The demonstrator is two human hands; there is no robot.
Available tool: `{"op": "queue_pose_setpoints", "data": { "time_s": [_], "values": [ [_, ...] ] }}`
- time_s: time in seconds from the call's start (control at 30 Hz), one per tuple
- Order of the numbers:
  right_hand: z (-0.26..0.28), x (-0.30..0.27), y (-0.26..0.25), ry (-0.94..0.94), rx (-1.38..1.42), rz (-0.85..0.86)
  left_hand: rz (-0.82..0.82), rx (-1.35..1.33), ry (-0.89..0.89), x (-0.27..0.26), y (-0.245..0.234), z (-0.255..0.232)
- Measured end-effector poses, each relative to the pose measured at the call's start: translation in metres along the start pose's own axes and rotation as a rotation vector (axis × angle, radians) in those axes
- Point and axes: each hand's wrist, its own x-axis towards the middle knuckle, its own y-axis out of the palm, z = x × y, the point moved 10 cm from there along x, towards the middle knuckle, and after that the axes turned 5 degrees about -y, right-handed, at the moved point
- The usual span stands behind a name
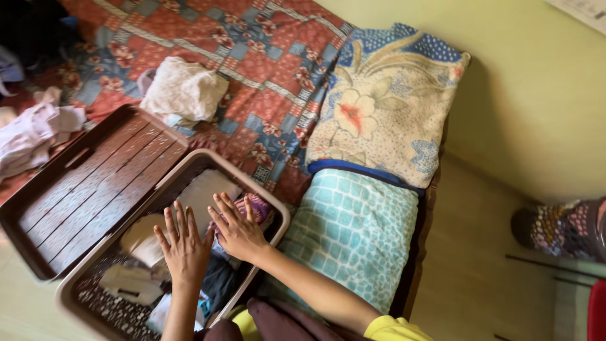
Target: The person sorts small items of clothing like socks and underwear on a bed and places them into a suitcase.
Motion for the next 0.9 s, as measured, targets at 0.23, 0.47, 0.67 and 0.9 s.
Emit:
{"op": "queue_pose_setpoints", "data": {
  "time_s": [0.23,0.47,0.67,0.9],
  "values": [
    [0.069,0.005,0.013,-0.085,0.035,0.027,0.054,0.177,-0.098,-0.049,-0.021,0.062],
    [0.13,0.001,0.045,-0.133,-0.016,0.1,0.02,0.146,-0.154,-0.106,-0.036,0.117],
    [0.147,0.014,0.066,-0.125,-0.124,0.082,-0.083,-0.098,-0.125,-0.109,-0.057,0.159],
    [0.159,0.029,0.082,-0.028,-0.114,0.073,-0.07,-0.075,-0.057,-0.095,-0.052,0.189]
  ]
}}
